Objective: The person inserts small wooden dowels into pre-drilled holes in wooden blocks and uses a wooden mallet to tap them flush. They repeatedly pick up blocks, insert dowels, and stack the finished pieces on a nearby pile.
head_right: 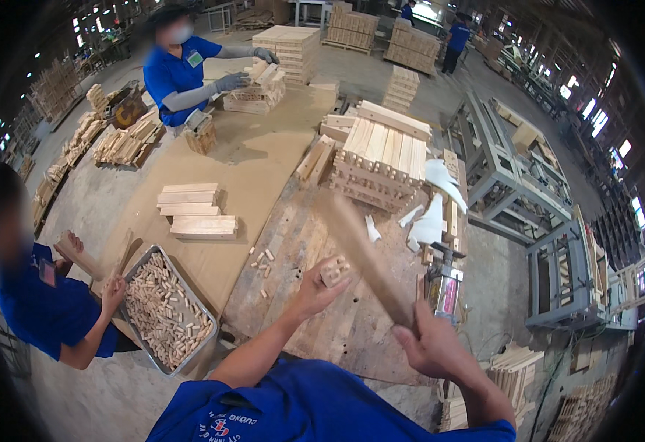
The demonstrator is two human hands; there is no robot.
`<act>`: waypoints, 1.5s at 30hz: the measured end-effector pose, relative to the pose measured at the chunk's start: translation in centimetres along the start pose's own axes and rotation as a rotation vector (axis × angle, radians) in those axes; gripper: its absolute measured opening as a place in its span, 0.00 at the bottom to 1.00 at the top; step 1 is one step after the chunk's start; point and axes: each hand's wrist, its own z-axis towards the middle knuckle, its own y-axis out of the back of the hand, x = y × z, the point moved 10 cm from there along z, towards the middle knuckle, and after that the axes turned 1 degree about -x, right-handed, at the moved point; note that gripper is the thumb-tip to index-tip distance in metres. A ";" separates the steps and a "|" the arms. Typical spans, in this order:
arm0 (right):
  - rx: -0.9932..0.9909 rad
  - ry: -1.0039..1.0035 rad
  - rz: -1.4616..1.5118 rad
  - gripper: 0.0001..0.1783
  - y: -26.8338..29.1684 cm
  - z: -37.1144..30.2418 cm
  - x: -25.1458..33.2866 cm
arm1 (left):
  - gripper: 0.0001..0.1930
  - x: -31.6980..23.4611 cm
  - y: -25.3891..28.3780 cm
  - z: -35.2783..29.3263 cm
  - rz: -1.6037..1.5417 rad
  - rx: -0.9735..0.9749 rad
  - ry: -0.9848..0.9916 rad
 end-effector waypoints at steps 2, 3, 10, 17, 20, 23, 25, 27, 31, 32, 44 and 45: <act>-0.189 0.165 0.198 0.16 2.8 -0.9 1.7 | 0.25 0.8 0.6 -0.6 -0.107 -0.030 -0.020; -0.317 0.287 0.362 0.14 4.0 -1.8 2.4 | 0.25 0.7 0.4 -0.6 -0.141 -0.024 -0.018; -0.131 0.244 -0.197 0.17 -4.8 -0.4 -1.6 | 0.30 0.8 -0.5 -0.3 0.178 0.119 -0.116; -0.426 0.428 0.551 0.17 6.9 -2.8 3.9 | 0.30 1.1 0.6 -0.1 0.021 -0.008 -0.054; -0.339 0.406 0.237 0.19 2.8 -1.8 2.1 | 0.30 0.3 -0.1 -0.1 0.051 0.027 -0.077; -0.027 0.154 -0.300 0.22 -6.3 0.3 -3.4 | 0.29 -0.3 -0.8 -0.1 0.180 0.056 -0.177; 0.274 -0.011 -0.267 0.24 -6.2 0.2 -1.6 | 0.29 -0.4 -0.5 -0.9 0.471 0.047 -0.366; 0.260 0.083 -0.297 0.22 -4.3 -0.4 0.3 | 0.29 1.1 0.0 0.4 0.182 0.030 -0.168; -0.437 0.344 0.631 0.14 5.4 -2.6 3.5 | 0.29 2.2 0.4 0.2 -0.090 0.007 0.005; -0.453 0.538 0.587 0.14 5.5 -3.2 3.4 | 0.29 1.7 0.2 0.2 -0.033 0.013 -0.008; -0.406 0.238 0.639 0.14 3.6 -0.4 1.4 | 0.29 0.5 0.6 0.1 0.118 0.038 -0.040; -0.533 0.312 0.706 0.14 4.9 -1.0 1.9 | 0.28 0.7 0.8 0.1 0.083 0.018 -0.060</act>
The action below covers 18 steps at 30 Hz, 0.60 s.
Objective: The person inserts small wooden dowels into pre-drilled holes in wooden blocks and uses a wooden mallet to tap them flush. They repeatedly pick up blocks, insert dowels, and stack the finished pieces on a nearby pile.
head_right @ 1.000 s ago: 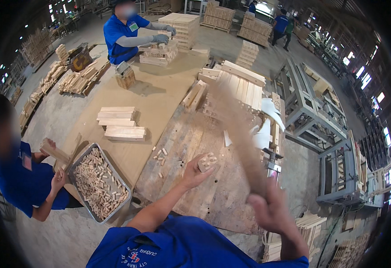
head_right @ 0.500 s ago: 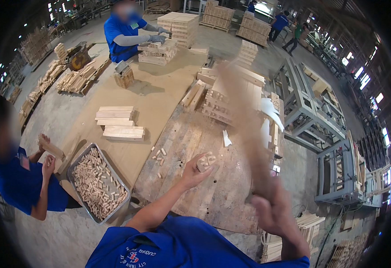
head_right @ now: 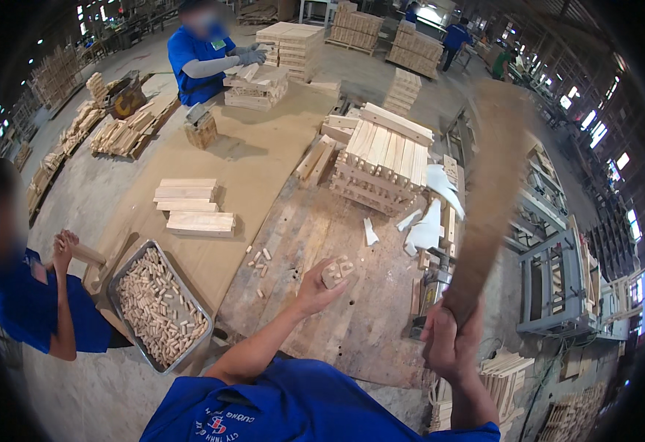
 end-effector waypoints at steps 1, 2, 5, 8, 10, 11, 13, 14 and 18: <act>0.056 0.094 -0.138 0.15 -0.2 -0.9 -1.3 | 0.28 0.1 -0.2 0.1 -0.045 -0.005 -0.018; 0.103 0.180 -0.281 0.15 -0.2 -2.6 -4.5 | 0.28 -0.3 -0.7 0.3 -0.041 0.017 -0.018; 0.611 -0.182 -0.958 0.20 -2.0 -3.5 -10.5 | 0.27 -1.2 -1.0 -0.2 0.038 0.012 -0.020; 0.507 -0.302 -0.804 0.22 -1.4 -1.3 -6.1 | 0.27 -1.7 0.3 -0.4 0.133 -0.040 -0.047; 0.316 -0.263 -0.572 0.22 -1.1 -0.8 -4.0 | 0.27 -0.6 0.4 -0.1 0.059 -0.018 -0.027; 0.215 -0.225 -0.418 0.22 -1.0 -0.7 -3.4 | 0.27 -0.2 0.5 -0.4 0.007 -0.030 -0.017; 0.013 0.028 -0.083 0.23 0.4 -2.6 -5.0 | 0.28 1.1 -0.1 0.1 -0.115 -0.027 -0.031; 0.216 -0.040 -0.363 0.23 -1.5 -2.8 -7.2 | 0.28 0.6 -0.1 0.3 0.003 -0.027 -0.065; 0.541 -0.239 -0.750 0.25 -2.3 -3.6 -11.0 | 0.27 -0.2 -0.1 -0.4 0.210 -0.045 -0.023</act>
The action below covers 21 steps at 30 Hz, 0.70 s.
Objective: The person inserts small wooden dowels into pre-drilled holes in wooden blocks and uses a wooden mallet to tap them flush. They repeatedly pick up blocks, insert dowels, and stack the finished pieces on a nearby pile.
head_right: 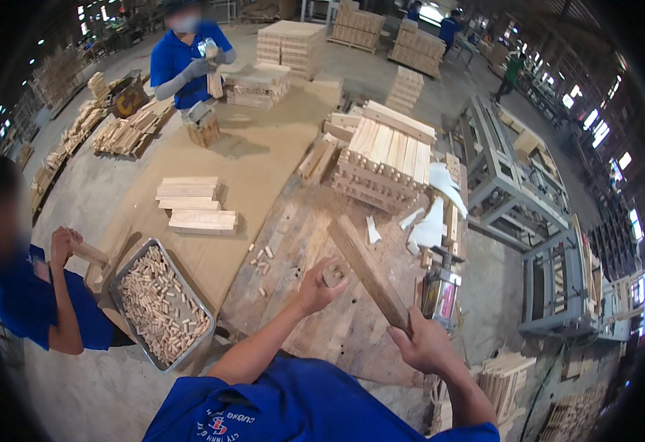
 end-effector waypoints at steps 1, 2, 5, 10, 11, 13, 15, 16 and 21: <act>-0.030 0.005 0.061 0.24 0.6 -0.1 -0.2 | 0.27 0.4 0.0 -0.1 -0.012 0.001 0.051; -0.060 0.006 0.123 0.24 1.1 -0.2 -0.6 | 0.27 0.6 0.2 0.0 -0.016 0.027 0.063; -0.144 -0.151 0.517 0.16 0.7 0.0 -2.1 | 0.27 4.5 1.1 0.3 -0.019 0.036 0.150; -0.184 -0.299 0.745 0.12 -2.8 -1.2 -5.7 | 0.23 9.8 1.4 -0.7 -0.287 -0.086 0.534; -0.186 -0.301 0.761 0.12 -3.7 -1.4 -6.1 | 0.21 10.0 1.2 -0.6 -0.475 -0.135 0.610; -0.166 -0.294 0.759 0.13 -4.8 -1.6 -5.9 | 0.17 10.4 0.6 -0.9 -0.852 -0.256 0.756; -0.150 -0.287 0.724 0.14 -5.3 -1.3 -5.5 | 0.14 9.4 -1.1 -0.8 -1.203 -0.233 0.855; -0.145 -0.268 0.720 0.15 -5.6 -1.2 -5.5 | 0.13 8.4 -2.2 -0.8 -1.380 -0.219 0.901; -0.180 -0.143 0.610 0.18 -5.6 -0.3 -4.5 | 0.16 5.6 -5.7 -2.2 -1.693 -0.195 1.003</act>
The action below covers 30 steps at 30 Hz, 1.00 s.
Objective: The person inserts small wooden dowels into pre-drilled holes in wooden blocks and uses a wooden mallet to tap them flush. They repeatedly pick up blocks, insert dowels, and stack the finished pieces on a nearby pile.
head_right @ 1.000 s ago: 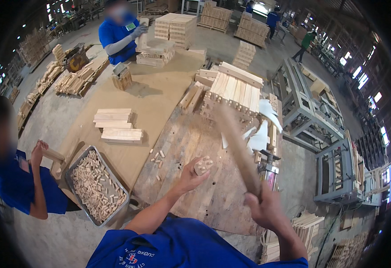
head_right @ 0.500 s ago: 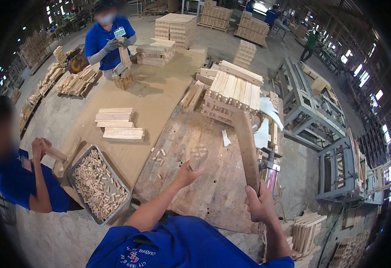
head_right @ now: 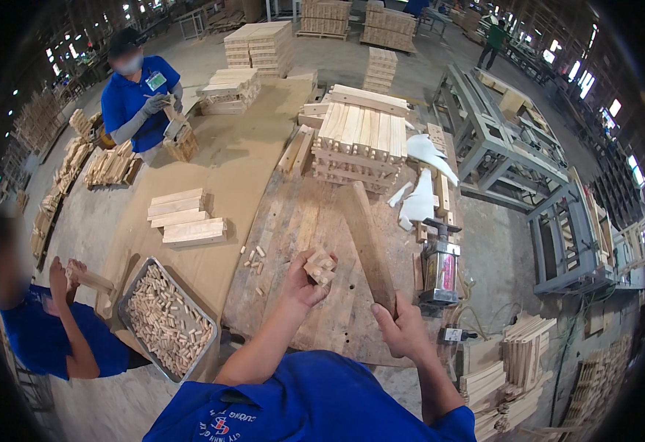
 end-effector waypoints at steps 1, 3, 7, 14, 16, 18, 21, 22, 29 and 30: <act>-0.016 0.038 -0.040 0.18 0.1 0.1 0.3 | 0.16 0.6 0.4 0.0 -0.070 -0.069 0.011; -0.034 0.121 -0.165 0.19 0.0 0.0 2.0 | 0.18 0.8 1.6 0.4 -0.163 -0.166 -0.005; -0.004 0.251 -0.379 0.18 -0.6 -0.3 4.9 | 0.21 -0.4 4.2 2.4 -0.283 -0.161 -0.002; -0.122 0.570 -0.199 0.17 3.5 -1.7 13.5 | 0.16 -2.8 5.4 4.6 -0.345 -0.216 0.048; -0.062 0.659 -0.051 0.12 3.1 -2.0 13.6 | 0.15 -2.8 5.1 4.8 -0.310 -0.227 0.031; 0.004 0.545 -0.017 0.13 2.1 -1.5 10.0 | 0.15 -2.4 4.4 4.7 -0.257 -0.216 -0.012; 0.257 0.236 -0.795 0.19 -1.1 0.8 6.8 | 0.14 -2.4 3.4 4.2 -0.216 -0.152 -0.084; 0.251 0.237 -0.761 0.21 -0.5 0.9 8.1 | 0.14 -2.9 3.7 4.4 -0.257 -0.115 -0.078; -0.078 0.448 0.023 0.18 3.1 -0.5 13.8 | 0.13 -3.4 5.5 4.9 -0.279 -0.232 -0.057; -0.124 0.555 -0.063 0.19 2.7 -0.3 11.1 | 0.12 -2.9 5.1 5.0 -0.250 -0.212 -0.048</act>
